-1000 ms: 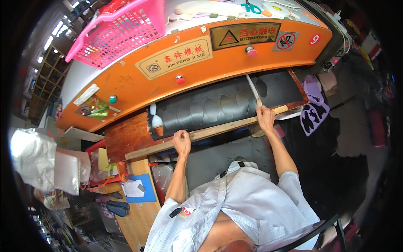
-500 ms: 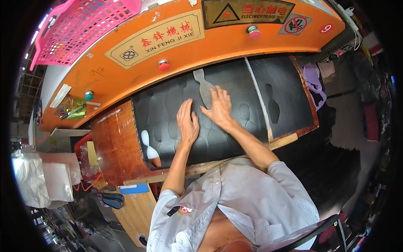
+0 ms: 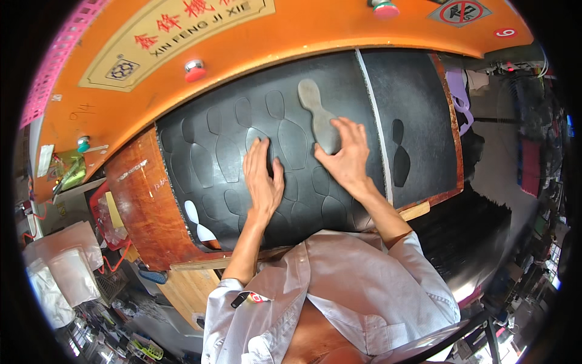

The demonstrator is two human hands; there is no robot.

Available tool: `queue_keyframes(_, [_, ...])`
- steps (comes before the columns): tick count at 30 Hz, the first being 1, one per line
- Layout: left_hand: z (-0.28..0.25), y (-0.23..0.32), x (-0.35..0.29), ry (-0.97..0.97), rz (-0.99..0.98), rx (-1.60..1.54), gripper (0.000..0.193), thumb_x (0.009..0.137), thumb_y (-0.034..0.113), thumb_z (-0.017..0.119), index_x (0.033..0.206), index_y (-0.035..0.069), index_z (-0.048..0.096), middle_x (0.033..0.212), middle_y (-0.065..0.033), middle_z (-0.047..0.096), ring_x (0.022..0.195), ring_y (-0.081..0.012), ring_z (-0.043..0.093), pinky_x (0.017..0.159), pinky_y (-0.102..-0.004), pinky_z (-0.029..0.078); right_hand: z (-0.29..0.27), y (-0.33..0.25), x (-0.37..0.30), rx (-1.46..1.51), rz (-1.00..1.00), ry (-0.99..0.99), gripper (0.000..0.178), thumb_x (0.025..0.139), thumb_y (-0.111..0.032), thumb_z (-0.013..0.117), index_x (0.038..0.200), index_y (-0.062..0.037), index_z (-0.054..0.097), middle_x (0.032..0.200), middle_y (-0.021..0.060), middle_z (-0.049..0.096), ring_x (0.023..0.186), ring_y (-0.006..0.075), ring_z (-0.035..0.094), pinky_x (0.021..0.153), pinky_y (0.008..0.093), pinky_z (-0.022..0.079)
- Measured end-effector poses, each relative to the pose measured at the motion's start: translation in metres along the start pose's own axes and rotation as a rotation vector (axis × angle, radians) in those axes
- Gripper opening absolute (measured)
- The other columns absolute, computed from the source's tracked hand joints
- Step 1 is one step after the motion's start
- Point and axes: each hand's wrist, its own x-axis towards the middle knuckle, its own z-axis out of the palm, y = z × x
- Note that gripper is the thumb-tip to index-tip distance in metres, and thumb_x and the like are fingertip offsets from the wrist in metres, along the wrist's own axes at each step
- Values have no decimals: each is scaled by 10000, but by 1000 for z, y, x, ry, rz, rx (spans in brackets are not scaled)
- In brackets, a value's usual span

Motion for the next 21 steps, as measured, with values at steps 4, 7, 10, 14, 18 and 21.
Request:
queue_keyframes(4, [-22, -5, -57, 140, 35, -78, 276, 900, -29, 645, 1170, -7, 697, 1126, -193, 710, 1062, -384, 655, 974, -461, 497, 24, 9, -4, -45, 15, 12, 652, 717, -253, 850, 1281, -10, 630, 1337, 193, 580, 1170, 388, 542, 932, 509, 534])
queue_keyframes(7, [-34, -11, -117, 214, 52, -101, 193, 873, -65, 627, 1037, 3, 704, 959, -157, 720, 880, -350, 660, 832, -439, 527, 31, 19, 12, -28, -41, 55, 643, 746, -270, 844, 1291, -3, 629, 1354, 195, 580, 1182, 399, 541, 943, 513, 534])
queue_keyframes(10, [-25, -18, -158, 292, 23, -70, 161, 851, -63, 612, 976, -1, 693, 929, -158, 709, 849, -347, 656, 798, -433, 525, 21, 31, 33, 39, -97, 52, 571, 814, -299, 821, 1269, 9, 663, 1357, 225, 610, 1231, 404, 564, 1004, 489, 527])
queue_keyframes(14, [1, -36, -155, 402, 45, 78, 144, 796, -49, 603, 890, 19, 688, 859, -136, 696, 791, -349, 658, 730, -442, 523, -29, 47, 64, 371, 33, 247, 329, 903, -218, 785, 1108, 20, 690, 1081, 156, 697, 941, 263, 662, 837, 398, 554])
queue_keyframes(18, [16, -47, -113, 442, 39, 122, 92, 788, -1, 611, 827, 46, 680, 810, -113, 679, 764, -344, 648, 711, -458, 511, -82, 35, 123, 590, -83, 560, 180, 1010, -142, 716, 929, 3, 646, 770, 3, 567, 676, 65, 474, 620, 269, 441])
queue_keyframes(21, [13, -48, -75, 408, 32, 128, 86, 803, 26, 613, 813, 58, 692, 806, -118, 683, 789, -342, 652, 734, -463, 513, -97, 17, 173, 577, -109, 442, 207, 1000, -152, 713, 893, 4, 629, 744, 23, 556, 660, 96, 482, 631, 303, 451])
